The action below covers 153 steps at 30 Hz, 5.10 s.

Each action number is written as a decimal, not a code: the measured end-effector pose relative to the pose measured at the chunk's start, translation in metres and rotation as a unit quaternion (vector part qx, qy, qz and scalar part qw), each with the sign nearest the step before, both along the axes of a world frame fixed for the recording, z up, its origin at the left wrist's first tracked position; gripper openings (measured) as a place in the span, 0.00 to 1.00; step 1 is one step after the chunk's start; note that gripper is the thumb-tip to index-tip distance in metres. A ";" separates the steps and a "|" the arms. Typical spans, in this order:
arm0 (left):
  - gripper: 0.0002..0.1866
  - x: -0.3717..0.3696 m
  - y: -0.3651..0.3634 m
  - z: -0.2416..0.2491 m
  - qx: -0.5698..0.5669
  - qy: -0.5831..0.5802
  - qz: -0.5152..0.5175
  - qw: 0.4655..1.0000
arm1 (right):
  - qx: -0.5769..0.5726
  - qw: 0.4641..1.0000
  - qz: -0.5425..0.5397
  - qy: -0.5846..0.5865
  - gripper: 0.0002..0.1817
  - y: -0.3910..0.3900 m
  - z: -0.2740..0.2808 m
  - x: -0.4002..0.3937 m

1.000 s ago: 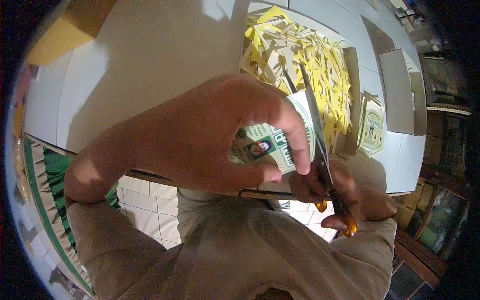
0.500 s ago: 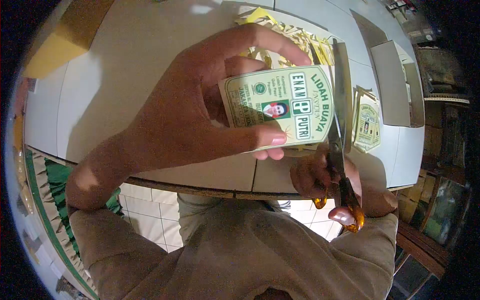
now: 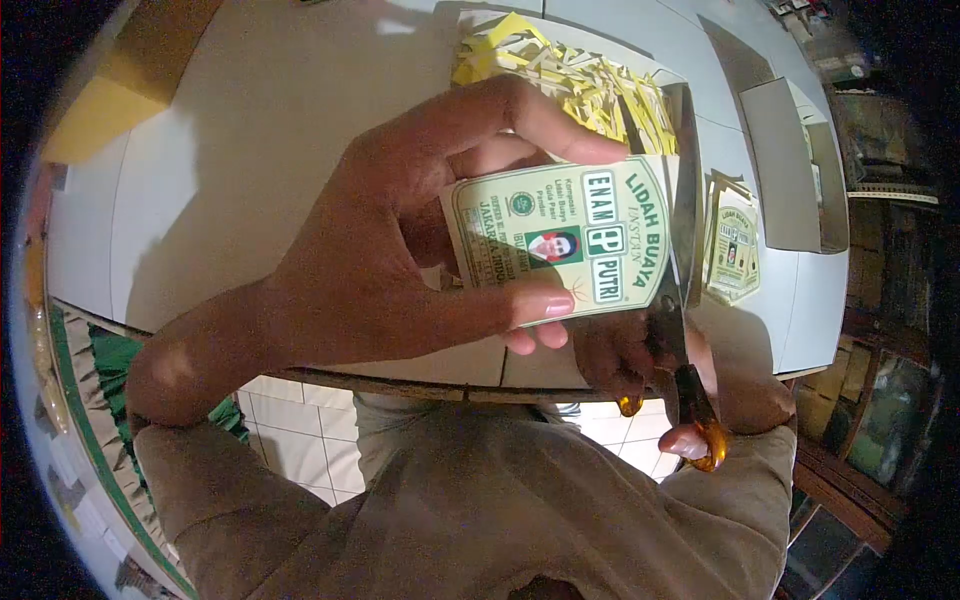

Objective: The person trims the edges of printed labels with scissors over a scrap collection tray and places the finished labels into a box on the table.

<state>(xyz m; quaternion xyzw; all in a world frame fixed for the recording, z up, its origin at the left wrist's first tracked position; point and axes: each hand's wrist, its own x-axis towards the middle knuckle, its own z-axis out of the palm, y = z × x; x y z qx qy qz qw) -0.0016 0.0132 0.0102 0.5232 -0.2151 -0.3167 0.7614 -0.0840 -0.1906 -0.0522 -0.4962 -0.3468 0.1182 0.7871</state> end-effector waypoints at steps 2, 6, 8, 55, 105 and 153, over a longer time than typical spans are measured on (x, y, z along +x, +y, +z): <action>0.31 0.000 0.000 0.001 0.003 0.000 0.002 1.000 | 0.017 1.000 -0.009 0.007 0.23 0.004 0.005 0.000; 0.30 0.000 0.001 -0.001 0.000 -0.019 0.000 1.000 | -0.037 0.998 -0.045 -0.007 0.23 0.005 0.020 0.002; 0.30 0.000 0.001 -0.001 -0.002 -0.021 0.004 1.000 | -0.018 1.000 -0.015 -0.007 0.24 0.003 0.012 0.004; 0.29 0.003 0.003 -0.005 -0.018 -0.060 -0.033 0.998 | -0.039 0.999 -0.035 0.009 0.24 -0.001 0.003 -0.007; 0.28 0.009 0.009 0.012 0.055 0.000 -0.041 0.998 | -0.046 0.996 0.063 0.040 0.22 -0.007 0.013 0.000; 0.29 0.018 0.015 0.009 0.074 0.015 -0.107 0.991 | -0.032 0.985 0.075 0.153 0.18 -0.005 0.023 0.000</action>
